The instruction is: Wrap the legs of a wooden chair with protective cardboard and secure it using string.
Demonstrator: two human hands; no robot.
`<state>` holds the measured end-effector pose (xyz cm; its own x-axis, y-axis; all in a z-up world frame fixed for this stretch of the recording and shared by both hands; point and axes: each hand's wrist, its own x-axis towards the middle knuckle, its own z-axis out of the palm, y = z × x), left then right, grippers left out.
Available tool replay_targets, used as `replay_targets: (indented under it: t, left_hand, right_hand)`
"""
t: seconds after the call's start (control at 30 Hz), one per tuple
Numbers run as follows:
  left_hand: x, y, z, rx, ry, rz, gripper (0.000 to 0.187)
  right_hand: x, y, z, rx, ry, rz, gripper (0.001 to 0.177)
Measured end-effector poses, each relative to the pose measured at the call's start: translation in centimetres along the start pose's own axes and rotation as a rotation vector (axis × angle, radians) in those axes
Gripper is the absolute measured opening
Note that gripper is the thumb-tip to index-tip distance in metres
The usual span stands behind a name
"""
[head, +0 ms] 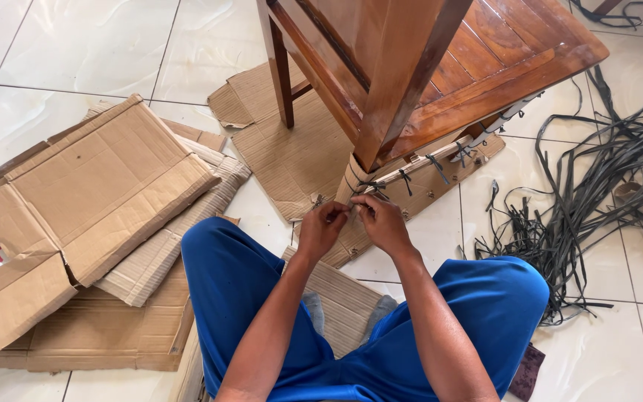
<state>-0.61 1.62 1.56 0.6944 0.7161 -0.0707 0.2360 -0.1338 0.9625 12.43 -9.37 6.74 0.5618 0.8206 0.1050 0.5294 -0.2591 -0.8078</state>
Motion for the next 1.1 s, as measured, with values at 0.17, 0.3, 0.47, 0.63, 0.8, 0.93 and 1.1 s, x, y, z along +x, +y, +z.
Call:
replay_targets:
  t: [0.17, 0.3, 0.47, 0.63, 0.8, 0.93, 1.1]
  left_hand:
    - [1.0, 0.3, 0.0, -0.025, 0.033, 0.002, 0.013]
    - [2.4, -2.5, 1.5, -0.150, 0.049, -0.107, 0.015]
    - [2.6, 0.9, 0.9, -0.676, 0.066, -0.455, 0.043]
    - [4.1, -3.8, 3.6, -0.673, -0.018, -0.532, 0.022]
    - [4.4, -4.7, 3.9, -0.717, -0.004, -0.451, 0.014]
    - [4.3, -4.6, 4.3, -0.700, 0.028, -0.402, 0.017]
    - [4.0, -3.9, 4.6, -0.754, 0.066, -0.350, 0.017]
  right_hand:
    - [0.0, 0.7, 0.6, -0.184, 0.032, -0.181, 0.018]
    - [0.0, 1.7, 1.5, -0.206, 0.123, -0.209, 0.015]
    - [-0.2, 1.6, 1.6, -0.156, 0.154, -0.186, 0.011]
    - [-0.5, 1.3, 1.9, -0.104, 0.179, -0.159, 0.011]
    - [-0.4, 1.5, 2.2, -0.123, 0.218, -0.134, 0.008]
    - [-0.3, 1.8, 2.6, -0.097, 0.239, -0.091, 0.007]
    - [-0.2, 2.0, 3.1, -0.063, 0.338, -0.073, 0.012]
